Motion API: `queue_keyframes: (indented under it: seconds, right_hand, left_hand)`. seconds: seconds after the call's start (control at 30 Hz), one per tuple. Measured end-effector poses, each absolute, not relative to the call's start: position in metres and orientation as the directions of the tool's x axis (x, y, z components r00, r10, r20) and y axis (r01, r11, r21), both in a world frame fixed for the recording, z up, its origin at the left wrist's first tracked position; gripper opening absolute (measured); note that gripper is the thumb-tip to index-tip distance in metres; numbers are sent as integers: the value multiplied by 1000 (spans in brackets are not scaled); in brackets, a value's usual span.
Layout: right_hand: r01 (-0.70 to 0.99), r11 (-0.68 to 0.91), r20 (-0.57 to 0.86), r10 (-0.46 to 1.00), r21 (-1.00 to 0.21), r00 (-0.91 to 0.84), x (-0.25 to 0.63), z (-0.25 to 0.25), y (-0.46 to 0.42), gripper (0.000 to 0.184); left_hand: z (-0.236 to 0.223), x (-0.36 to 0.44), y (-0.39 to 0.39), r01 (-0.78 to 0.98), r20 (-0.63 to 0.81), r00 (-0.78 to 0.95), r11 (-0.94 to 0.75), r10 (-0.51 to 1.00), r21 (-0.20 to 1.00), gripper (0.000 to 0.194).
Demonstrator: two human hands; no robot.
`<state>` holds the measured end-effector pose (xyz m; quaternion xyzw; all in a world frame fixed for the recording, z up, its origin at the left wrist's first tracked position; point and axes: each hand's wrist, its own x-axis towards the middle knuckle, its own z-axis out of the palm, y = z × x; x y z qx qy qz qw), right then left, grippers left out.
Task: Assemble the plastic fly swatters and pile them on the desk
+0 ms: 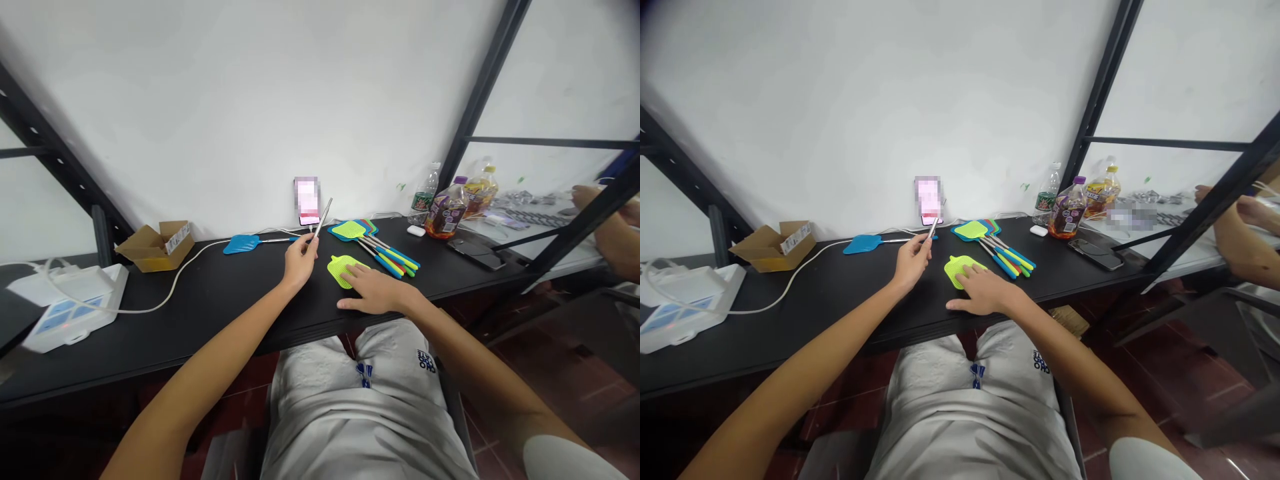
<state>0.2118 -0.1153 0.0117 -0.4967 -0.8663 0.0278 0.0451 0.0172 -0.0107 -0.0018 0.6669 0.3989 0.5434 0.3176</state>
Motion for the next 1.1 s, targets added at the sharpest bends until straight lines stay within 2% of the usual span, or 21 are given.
queue_keyframes:
  seconds: [0.1, 0.2, 0.3, 0.4, 0.5, 0.57, 0.67, 0.73, 0.8, 0.93, 1.0, 1.1]
  right_hand:
    - [788, 613, 30, 790, -60, -612, 196, 23, -138, 85]
    - [759, 651, 67, 756, 26, -651, 180, 26, -154, 76]
    - [803, 580, 99, 799, 137, -594, 167, 22, -160, 55]
    - [791, 584, 104, 788, 184, -606, 161, 22, -164, 38]
    - [759, 632, 76, 758, 156, -648, 166, 33, -170, 24]
    - [749, 651, 81, 746, 121, -661, 174, 47, -176, 24]
    - [750, 661, 134, 746, -26, -652, 193, 68, -180, 24]
    - [792, 593, 228, 799, -145, -557, 209, 79, -179, 20]
    - [826, 519, 410, 818, -222, -403, 226, 86, -173, 21]
    - [882, 364, 728, 684, -299, -36, 261, 88, -154, 24]
    - [893, 302, 799, 593, -335, 99, 275, 86, -143, 26]
    - [893, 253, 840, 502, -372, 208, 291, 80, -130, 29]
  left_hand:
    - [-3, 17, -8, 169, 460, 97, -470, 883, 866, 36]
    - [-4, 17, -7, 172, 461, 85, -468, 884, 867, 32]
    - [-4, 16, -6, 193, 460, 65, -464, 885, 865, 27]
    - [-4, 15, -5, 214, 457, 40, -454, 889, 865, 23]
    - [-4, 14, -4, 232, 450, 25, -443, 893, 866, 19]
    - [-4, 14, -4, 254, 443, 23, -434, 896, 864, 17]
    - [-2, 15, -6, 315, 446, 48, -437, 894, 842, 17]
    - [0, 15, -10, 371, 473, 93, -471, 876, 800, 18]
    - [1, 16, -15, 423, 517, 142, -524, 844, 739, 22]
    - [2, 17, -21, 438, 597, 239, -634, 766, 637, 33]
    - [0, 17, -21, 427, 617, 289, -675, 732, 601, 34]
    - [-3, 18, -21, 411, 622, 373, -723, 689, 555, 32]
